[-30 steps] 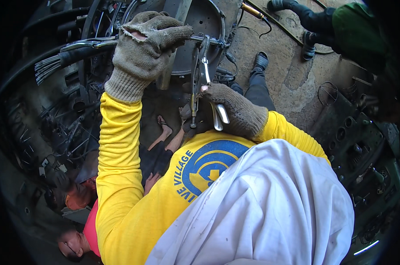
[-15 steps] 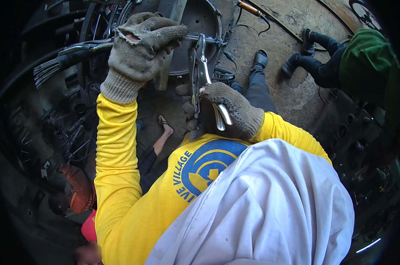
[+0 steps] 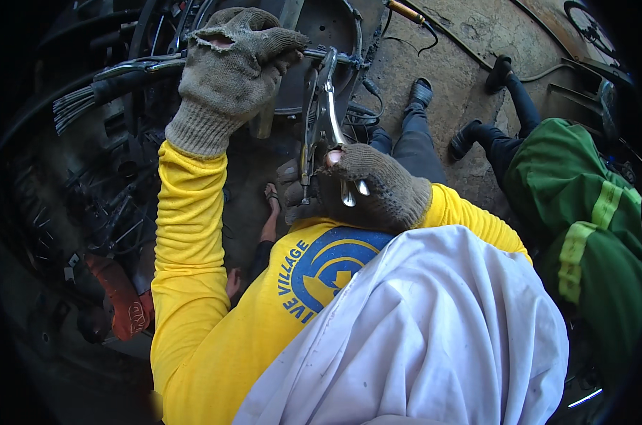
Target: The person uses an angle grinder to smooth a metal frame, then positions a metal rod with locking pliers and welds it onto the frame.
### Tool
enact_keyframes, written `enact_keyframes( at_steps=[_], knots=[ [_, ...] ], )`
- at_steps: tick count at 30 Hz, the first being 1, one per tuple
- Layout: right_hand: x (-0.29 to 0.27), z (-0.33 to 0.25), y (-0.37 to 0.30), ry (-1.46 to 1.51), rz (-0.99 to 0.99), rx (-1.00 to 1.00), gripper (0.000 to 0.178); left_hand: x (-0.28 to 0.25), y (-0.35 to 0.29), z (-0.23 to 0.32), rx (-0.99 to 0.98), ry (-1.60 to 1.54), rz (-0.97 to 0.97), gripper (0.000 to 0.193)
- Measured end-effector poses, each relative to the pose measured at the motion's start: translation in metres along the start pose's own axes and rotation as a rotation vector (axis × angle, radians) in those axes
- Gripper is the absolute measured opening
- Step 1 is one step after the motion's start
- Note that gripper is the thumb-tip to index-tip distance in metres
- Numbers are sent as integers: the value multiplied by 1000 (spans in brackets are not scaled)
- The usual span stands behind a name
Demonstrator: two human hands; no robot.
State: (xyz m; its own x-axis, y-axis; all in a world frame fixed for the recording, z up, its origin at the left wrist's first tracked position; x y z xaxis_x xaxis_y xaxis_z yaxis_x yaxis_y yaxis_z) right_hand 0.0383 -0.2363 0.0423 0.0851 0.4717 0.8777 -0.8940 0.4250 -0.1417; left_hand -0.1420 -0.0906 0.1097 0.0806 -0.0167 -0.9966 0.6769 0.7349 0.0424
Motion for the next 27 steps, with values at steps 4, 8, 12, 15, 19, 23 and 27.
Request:
enact_keyframes(
  at_steps=[4, 8, 12, 15, 19, 23, 27],
  knots=[
    [-11, 2, 5, 113, -110, -23, 28, -2, 5, 1, 25, 8, 14, 33],
    [-23, 3, 9, 27, 1, -64, 29, -2, 2, 0, 17, 16, 14, 33],
    [-17, 6, 10, -1, 56, -124, 33, 0, -2, 1, 24, 113, 36, 35],
    [-29, 7, 14, 4, -37, -147, 32, 0, -5, 8, 16, 211, 78, 37],
    [-42, 6, 15, -286, -82, -266, 34, -4, -12, 21, 41, 326, 242, 41],
    [-45, 2, 11, -999, -148, -461, 37, 9, -44, 43, -191, -192, 365, 35],
    [-46, -6, 14, -1600, -177, -881, 38, 0, -49, 89, -581, -514, 154, 29]
  ],
)
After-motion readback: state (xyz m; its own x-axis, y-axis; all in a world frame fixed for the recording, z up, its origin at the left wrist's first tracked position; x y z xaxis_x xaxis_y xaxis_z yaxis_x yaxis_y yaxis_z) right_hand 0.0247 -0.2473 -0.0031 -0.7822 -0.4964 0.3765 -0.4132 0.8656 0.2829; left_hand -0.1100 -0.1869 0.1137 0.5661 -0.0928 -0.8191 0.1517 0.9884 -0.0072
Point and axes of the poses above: each hand's wrist, its own y-axis towards the middle knuckle, its own x-axis out of the palm, z = x × y, the point moved 1 cm from there along y, towards the middle knuckle, and after that the axes turned 5 degrees about y, right-handed, at the moved point
